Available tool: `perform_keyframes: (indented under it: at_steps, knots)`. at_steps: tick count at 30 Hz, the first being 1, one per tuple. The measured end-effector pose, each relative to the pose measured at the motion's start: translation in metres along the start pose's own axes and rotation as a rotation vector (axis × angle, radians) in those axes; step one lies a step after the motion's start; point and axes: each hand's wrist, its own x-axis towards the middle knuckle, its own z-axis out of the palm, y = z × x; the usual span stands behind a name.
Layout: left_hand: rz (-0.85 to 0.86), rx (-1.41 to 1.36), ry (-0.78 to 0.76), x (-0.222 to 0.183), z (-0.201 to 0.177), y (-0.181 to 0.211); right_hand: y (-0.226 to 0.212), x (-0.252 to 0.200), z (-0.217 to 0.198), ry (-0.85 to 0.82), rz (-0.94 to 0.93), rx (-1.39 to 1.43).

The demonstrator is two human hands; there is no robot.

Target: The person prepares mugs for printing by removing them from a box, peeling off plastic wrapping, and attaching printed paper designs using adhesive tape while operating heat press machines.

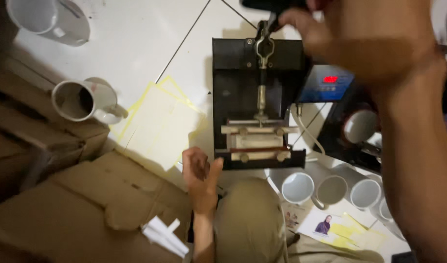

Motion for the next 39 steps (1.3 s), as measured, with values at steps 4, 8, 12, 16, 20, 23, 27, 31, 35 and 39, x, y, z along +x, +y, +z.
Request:
perform_keyframes:
  at_steps: [4, 8, 12, 16, 20, 23, 27, 31, 35, 39]
  knots:
    - [0.036, -0.010, 0.005, 0.003, -0.004, -0.018, 0.010, -0.029, 0.036, 0.354, -0.137, -0.447]
    - [-0.005, -0.022, 0.016, 0.002, -0.002, -0.006, -0.026, -0.043, 0.031, 0.139, -0.110, -0.178]
    - [0.032, -0.008, 0.019, 0.006, -0.003, -0.017, -0.056, -0.062, 0.043, -0.342, -0.090, -0.406]
    - [0.082, -0.079, 0.011, 0.003, -0.006, -0.025, -0.063, -0.080, 0.057, 0.349, -0.288, 0.143]
    - [0.145, -0.068, -0.018, 0.005, -0.002, -0.015, -0.046, -0.091, 0.051, 0.414, -0.250, 0.994]
    - [0.128, -0.055, 0.015, 0.003, -0.006, -0.025, -0.026, -0.120, 0.090, 0.663, 0.244, 0.948]
    - [0.108, -0.021, 0.017, 0.000, -0.006, -0.021, 0.017, -0.146, 0.190, 0.424, 0.343, 0.579]
    - [0.098, -0.003, 0.073, 0.002, -0.007, -0.025, 0.022, -0.147, 0.203, 0.412, 0.344, 0.381]
    - [0.146, 0.065, 0.082, 0.006, -0.012, -0.034, 0.021, -0.146, 0.215, 0.284, 0.467, 0.378]
    - [0.131, -0.011, 0.089, 0.015, -0.017, -0.049, 0.029, -0.142, 0.238, 0.307, 0.529, 0.377]
